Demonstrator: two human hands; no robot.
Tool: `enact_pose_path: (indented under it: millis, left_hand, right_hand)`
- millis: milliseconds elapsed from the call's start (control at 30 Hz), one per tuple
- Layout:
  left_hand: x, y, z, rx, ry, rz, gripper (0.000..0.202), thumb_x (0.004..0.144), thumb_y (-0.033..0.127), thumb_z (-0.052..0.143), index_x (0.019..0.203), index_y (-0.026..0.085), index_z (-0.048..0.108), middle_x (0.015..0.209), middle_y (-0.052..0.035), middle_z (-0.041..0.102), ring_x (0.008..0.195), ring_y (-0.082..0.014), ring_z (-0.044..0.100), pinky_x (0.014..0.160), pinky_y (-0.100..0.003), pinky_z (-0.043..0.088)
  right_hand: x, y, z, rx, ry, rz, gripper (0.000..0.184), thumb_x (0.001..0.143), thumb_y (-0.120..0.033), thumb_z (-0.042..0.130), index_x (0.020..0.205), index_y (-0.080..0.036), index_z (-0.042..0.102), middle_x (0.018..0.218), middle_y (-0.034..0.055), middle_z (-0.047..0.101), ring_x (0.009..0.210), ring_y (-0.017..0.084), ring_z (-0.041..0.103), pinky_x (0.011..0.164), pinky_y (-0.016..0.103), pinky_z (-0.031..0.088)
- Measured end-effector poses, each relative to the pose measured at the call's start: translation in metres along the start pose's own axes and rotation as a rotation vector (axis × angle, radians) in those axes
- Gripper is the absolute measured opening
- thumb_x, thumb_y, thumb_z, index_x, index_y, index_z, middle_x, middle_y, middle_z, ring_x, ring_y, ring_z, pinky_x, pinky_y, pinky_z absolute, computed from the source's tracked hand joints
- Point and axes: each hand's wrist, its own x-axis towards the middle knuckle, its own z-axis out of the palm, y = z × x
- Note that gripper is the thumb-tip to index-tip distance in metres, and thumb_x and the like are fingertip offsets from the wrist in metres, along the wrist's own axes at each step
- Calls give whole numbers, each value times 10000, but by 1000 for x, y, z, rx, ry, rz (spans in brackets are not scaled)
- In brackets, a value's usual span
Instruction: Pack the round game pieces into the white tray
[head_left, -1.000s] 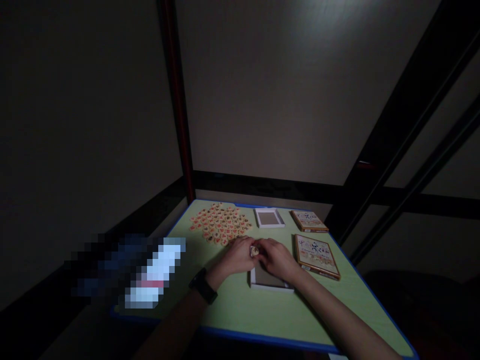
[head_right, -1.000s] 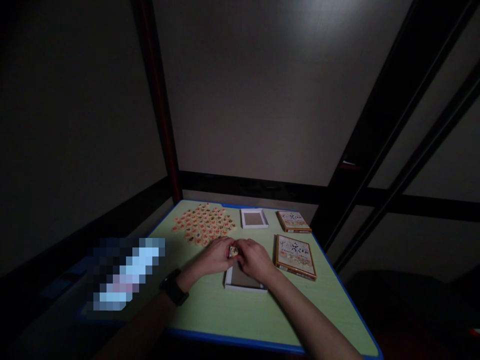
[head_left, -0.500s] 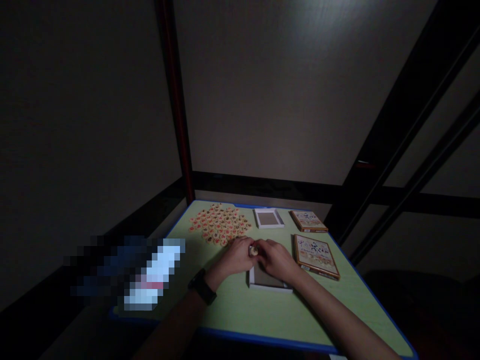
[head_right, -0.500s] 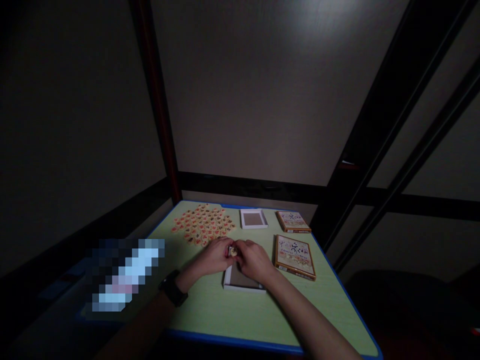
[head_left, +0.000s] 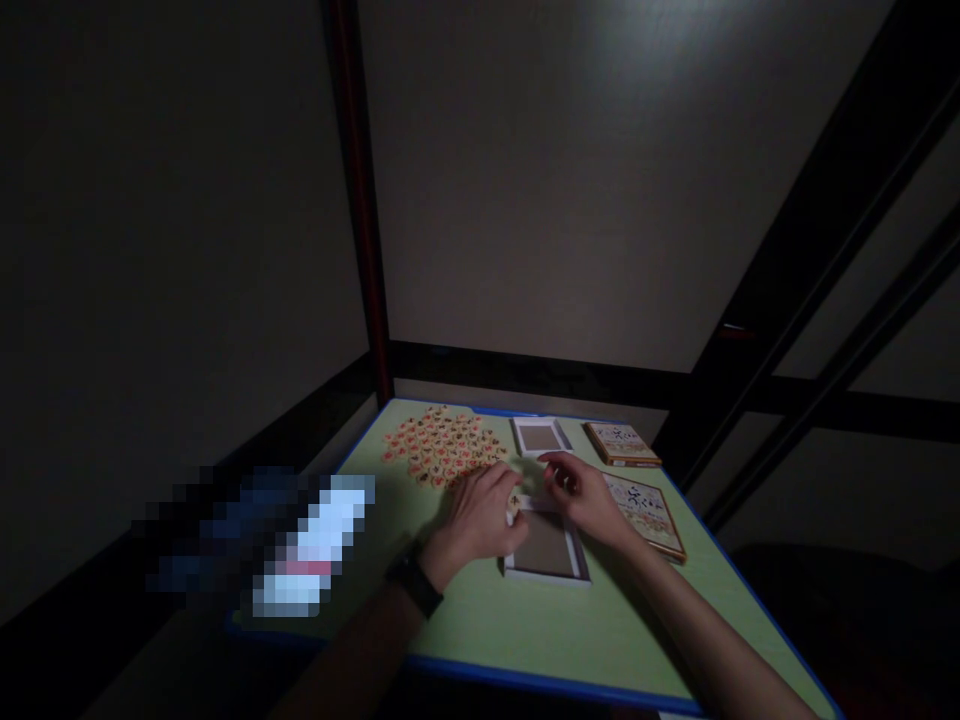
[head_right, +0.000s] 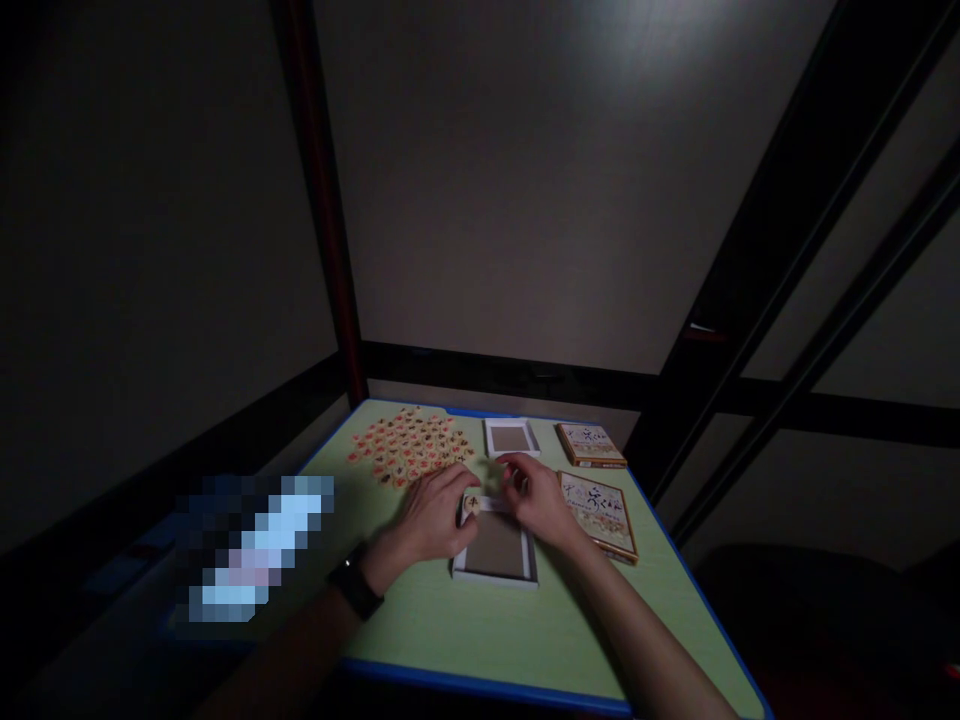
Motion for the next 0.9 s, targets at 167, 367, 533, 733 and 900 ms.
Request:
enact_pose_path:
  millis: [167,367,533,733,900]
  left_hand:
    - [-3,5,1,-29,133,72,62,736,232,560,793,208,569,818,-54,615,783,-200,591,728,-320,475]
    - [5,-7,-5,-30,294,-131,131,755,142,512,645,213,502,755,-57,542,759,-192,538,724,-318,451]
    - [1,-5,-13,-63,294,-43,170,695,51,513,612,199,520,841,-66,572,830,-189,550,747,-313,462]
    - [-39,34,-12,-66,216,326,157,724,70,531,627,188,564,764,-61,595,776,-185,560,685,-313,464]
    - [-63,65,7,-65,20,619,88,837,249,609,758,224,638,799,-22,662,713,-145,574,620,-277,464]
  right_hand:
    - [2,4,1,-41,133,11,219,856,-274,511,1002,-185,647,870,48,679,636,152,576,622,285,469]
    - [4,7,1,-71,125,27,229,870,-303,516,1011,-179,647,879,61,660,692,177,595,661,310,481]
    - [2,4,0,-154,115,4,236,860,-317,526,986,-172,663,749,30,572,651,185,548,636,317,444]
    - [4,6,1,-158,96,2,245,879,-335,496,963,-178,664,732,25,576,621,177,530,607,312,426]
    - [12,4,0,-110,71,11,267,892,-368,496,980,-180,663,791,49,639,670,185,595,641,315,488]
